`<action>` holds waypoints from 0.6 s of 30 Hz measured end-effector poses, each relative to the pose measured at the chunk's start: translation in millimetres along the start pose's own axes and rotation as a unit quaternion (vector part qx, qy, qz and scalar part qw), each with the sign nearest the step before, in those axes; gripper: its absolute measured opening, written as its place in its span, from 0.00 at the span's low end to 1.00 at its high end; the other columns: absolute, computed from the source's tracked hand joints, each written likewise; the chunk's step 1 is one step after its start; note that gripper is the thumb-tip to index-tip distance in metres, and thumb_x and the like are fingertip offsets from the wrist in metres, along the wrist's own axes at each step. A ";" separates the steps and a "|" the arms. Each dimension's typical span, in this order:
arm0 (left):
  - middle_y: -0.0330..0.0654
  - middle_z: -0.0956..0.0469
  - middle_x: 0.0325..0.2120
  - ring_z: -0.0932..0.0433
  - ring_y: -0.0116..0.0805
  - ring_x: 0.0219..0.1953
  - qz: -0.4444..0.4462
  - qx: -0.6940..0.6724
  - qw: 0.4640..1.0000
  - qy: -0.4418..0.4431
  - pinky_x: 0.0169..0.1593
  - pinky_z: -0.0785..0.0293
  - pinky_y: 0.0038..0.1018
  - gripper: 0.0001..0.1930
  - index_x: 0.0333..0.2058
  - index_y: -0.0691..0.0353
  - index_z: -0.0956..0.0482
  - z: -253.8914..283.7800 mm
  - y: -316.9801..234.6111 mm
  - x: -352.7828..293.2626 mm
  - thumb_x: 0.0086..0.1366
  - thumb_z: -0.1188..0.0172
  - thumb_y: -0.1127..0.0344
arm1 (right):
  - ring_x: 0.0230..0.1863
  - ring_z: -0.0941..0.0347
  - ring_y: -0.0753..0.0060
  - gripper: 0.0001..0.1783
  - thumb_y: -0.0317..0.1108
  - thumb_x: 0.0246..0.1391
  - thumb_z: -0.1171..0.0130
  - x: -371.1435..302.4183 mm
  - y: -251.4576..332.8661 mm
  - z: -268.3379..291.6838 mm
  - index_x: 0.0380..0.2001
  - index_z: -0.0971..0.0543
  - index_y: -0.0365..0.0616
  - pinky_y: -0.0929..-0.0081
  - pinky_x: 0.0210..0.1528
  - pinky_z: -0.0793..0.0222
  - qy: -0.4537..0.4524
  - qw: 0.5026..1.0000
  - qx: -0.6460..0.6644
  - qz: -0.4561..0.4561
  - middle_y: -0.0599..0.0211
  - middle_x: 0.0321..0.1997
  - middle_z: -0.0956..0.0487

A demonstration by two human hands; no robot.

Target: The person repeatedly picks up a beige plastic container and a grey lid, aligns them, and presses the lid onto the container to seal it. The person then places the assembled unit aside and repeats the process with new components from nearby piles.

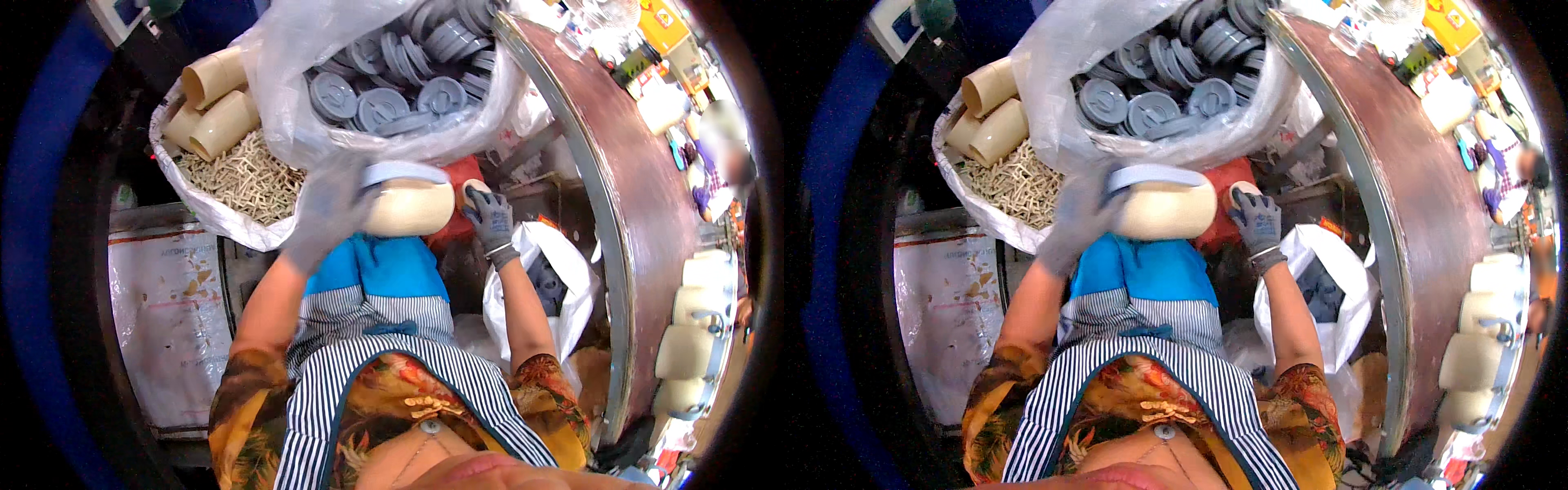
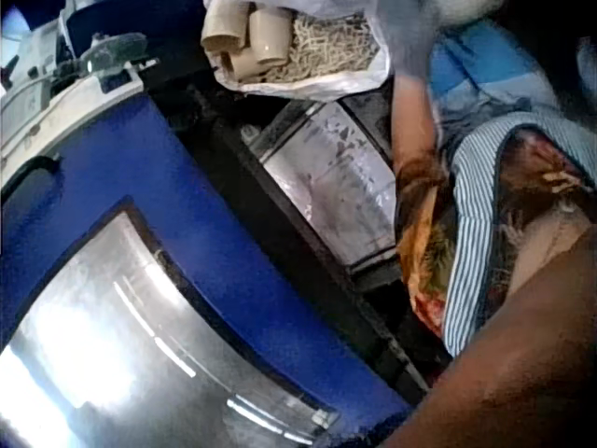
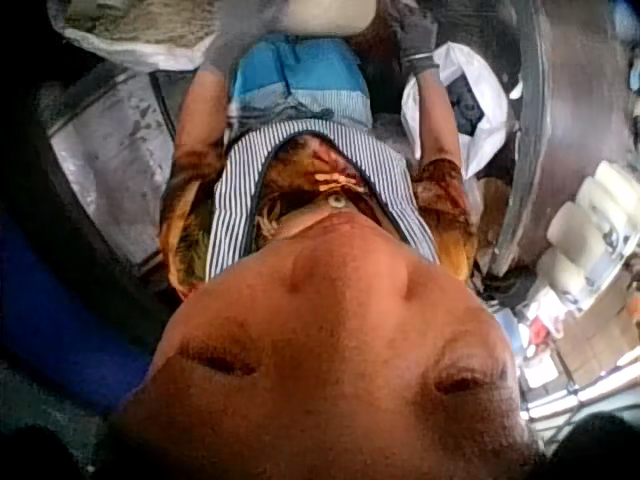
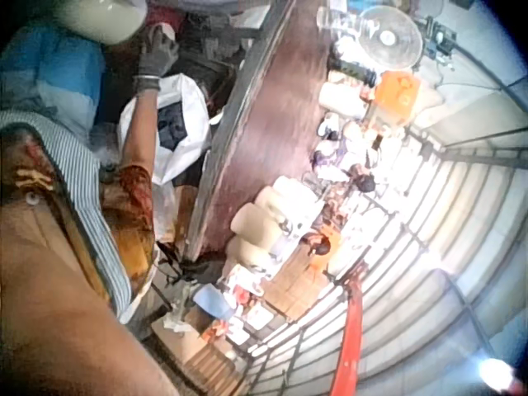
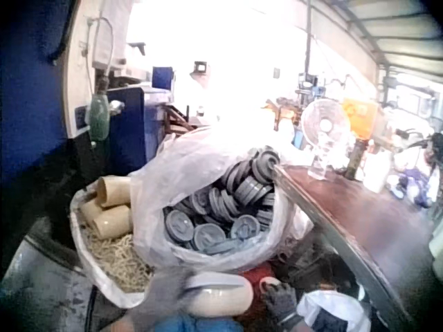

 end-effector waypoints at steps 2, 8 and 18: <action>0.53 0.22 0.41 0.24 0.50 0.44 0.119 -0.074 0.987 -0.077 0.50 0.29 0.40 0.19 0.46 0.68 0.26 48.2 39.6 -58.2 0.59 0.40 0.63 | 0.45 0.30 0.59 0.24 0.47 0.52 0.38 52.2 35.9 15.1 0.53 0.23 0.58 0.58 0.44 0.35 -0.074 0.995 -0.033 0.056 0.70 0.43 0.23; 0.52 0.25 0.44 0.25 0.48 0.46 0.342 -0.107 0.916 -0.182 0.49 0.28 0.38 0.18 0.50 0.64 0.27 98.3 68.3 -153.6 0.61 0.42 0.66 | 0.51 0.27 0.53 0.30 0.39 0.50 0.37 187.5 100.9 -29.2 0.59 0.27 0.56 0.60 0.51 0.31 -0.049 0.964 -0.080 0.251 0.63 0.49 0.22; 0.54 0.27 0.47 0.26 0.52 0.48 0.283 -0.022 0.945 -0.164 0.50 0.26 0.41 0.20 0.54 0.67 0.28 101.2 73.2 -202.5 0.64 0.46 0.69 | 0.57 0.28 0.72 0.30 0.31 0.57 0.42 61.7 77.6 64.9 0.64 0.32 0.45 0.74 0.58 0.33 0.046 0.843 0.529 -0.088 0.58 0.60 0.24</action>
Point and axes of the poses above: each hand's wrist, its own x-axis towards the middle knuckle, its own z-axis out of the back of the hand, y = z × x, the point moved 3 cm from there along x, towards the middle knuckle
